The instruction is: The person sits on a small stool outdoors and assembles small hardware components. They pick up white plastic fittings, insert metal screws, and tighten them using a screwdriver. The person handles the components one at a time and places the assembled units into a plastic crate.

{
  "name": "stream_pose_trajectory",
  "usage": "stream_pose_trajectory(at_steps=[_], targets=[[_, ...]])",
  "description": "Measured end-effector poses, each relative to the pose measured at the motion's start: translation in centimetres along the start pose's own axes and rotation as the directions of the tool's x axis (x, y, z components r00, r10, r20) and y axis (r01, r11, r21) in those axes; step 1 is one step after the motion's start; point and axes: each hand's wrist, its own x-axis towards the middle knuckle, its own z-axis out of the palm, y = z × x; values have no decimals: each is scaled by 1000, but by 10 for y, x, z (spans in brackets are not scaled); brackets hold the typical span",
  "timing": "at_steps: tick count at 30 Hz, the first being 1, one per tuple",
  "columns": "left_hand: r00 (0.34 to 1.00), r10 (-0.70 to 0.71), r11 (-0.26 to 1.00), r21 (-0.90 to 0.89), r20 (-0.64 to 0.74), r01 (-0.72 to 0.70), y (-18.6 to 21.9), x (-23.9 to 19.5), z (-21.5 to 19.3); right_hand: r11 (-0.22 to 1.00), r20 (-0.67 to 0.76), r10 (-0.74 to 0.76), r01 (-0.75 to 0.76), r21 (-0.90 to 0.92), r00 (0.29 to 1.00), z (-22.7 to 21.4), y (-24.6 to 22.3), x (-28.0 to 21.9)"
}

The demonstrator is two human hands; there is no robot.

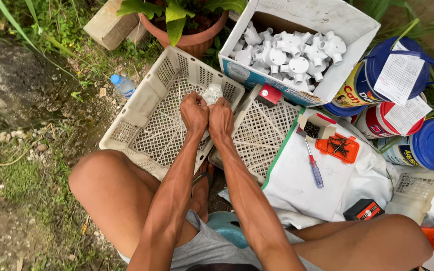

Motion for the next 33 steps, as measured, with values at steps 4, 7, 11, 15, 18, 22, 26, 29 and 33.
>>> stream_pose_trajectory(at_steps=[4,7,11,15,18,22,26,29,33], targets=[[998,-29,999,29,-47,30,-13,-3,9,998,-47,63,-63,-9,997,2,-11,-11],[984,-73,996,37,-164,80,-17,-6,16,987,-112,156,-160,-29,981,-3,-21,-20],[952,-125,991,16,-278,135,-29,3,30,972,-178,234,-229,47,956,7,-21,-24],[986,-74,996,-68,-152,65,-14,-3,9,946,-189,254,-204,252,948,-27,-37,-29],[997,26,998,-67,70,-22,-18,-2,0,891,-14,241,-215,399,971,-61,-31,-15],[946,152,988,-16,288,-154,-8,5,-10,868,221,225,-298,397,949,-60,-15,2],[921,188,982,-38,342,-186,-35,16,5,972,299,133,-184,149,945,-43,-8,18],[941,155,986,11,300,-166,-24,18,8,992,401,124,-109,-60,908,-17,-2,21],[974,-24,997,74,224,7,-20,27,17,990,364,-51,95,-103,930,-16,-5,17]])
